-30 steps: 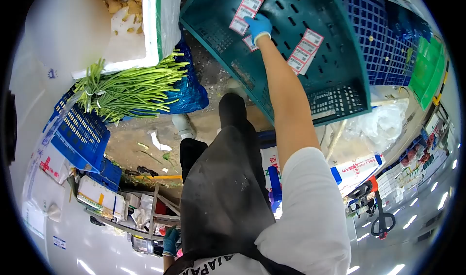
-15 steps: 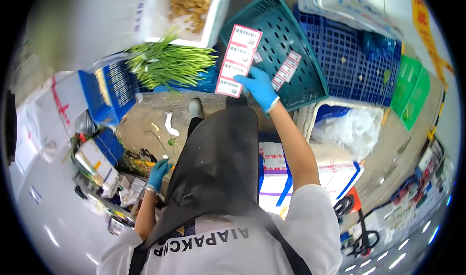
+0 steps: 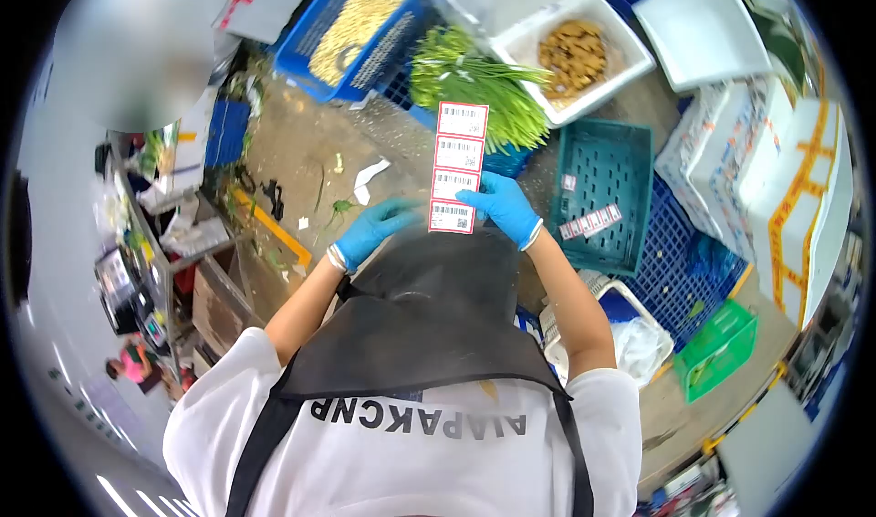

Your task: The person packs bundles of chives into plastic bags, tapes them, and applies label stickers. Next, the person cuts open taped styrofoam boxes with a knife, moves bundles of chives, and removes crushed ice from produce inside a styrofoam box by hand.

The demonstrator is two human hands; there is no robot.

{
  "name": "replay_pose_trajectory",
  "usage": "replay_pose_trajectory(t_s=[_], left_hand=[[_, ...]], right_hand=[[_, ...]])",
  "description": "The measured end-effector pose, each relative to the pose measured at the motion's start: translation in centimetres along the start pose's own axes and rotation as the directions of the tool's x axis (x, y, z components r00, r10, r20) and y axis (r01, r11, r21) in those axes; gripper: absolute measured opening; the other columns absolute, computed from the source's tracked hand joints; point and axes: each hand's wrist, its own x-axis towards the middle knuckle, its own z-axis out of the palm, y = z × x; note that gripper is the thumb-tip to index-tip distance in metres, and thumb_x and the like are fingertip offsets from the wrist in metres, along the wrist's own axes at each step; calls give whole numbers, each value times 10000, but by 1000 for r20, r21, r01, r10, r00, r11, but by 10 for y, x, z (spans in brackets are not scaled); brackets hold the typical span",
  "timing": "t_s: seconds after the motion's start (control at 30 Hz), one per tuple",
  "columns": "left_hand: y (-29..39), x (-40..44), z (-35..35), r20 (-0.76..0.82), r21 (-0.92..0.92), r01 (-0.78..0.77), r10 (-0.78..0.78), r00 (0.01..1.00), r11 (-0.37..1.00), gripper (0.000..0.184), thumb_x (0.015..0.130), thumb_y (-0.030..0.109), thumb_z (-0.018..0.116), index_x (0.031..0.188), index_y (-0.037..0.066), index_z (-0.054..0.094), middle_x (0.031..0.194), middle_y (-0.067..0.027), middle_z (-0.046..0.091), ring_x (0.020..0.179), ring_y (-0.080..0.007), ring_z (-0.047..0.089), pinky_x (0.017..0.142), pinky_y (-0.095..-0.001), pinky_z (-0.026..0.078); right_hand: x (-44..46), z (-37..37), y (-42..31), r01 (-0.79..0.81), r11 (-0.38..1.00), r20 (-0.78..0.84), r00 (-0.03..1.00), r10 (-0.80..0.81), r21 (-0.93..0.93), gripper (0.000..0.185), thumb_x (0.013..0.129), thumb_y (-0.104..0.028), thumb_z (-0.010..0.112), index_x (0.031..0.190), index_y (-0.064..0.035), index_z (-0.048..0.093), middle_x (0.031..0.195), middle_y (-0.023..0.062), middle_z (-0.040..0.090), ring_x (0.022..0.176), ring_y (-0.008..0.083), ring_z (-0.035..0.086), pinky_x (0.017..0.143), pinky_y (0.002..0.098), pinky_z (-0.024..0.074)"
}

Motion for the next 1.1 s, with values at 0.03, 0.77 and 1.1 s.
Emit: replay_pose_trajectory(t_s=[0.03, 0.77, 1.1], left_hand=[[-8, -15, -20, -18, -62, -11, 9, 1000, 998, 496, 888, 296, 623, 1270, -4, 524, 1156, -97, 611, 1051, -161, 561, 922, -289, 434], [-210, -348, -376, -853, -471, -654, -117, 508, 592, 266, 857, 115, 656, 1093, -4, 621, 1026, -63, 662, 930, -117, 609, 850, -266, 476], [-305, -378, -565, -876, -469, -722, -375, 304, 510, 233, 845, 138, 656, 1021, -15, 642, 964, -40, 663, 868, -124, 610, 795, -284, 488]], right_hand=[[7, 32, -2, 2, 1000, 39, 999, -1, -21, 359, 815, -235, 717, 1108, -36, 657, 912, 20, 674, 711, 62, 569, 593, 206, 443], [174, 640, -35, 176, 845, 659, 711, 246, -505, 344, 952, -318, 522, 1005, -8, 661, 738, 8, 582, 604, 81, 539, 565, 219, 437], [388, 729, 7, 26, 788, 483, 802, 351, -615, 254, 923, -300, 573, 952, -74, 686, 701, -10, 553, 596, 82, 513, 522, 231, 438]])
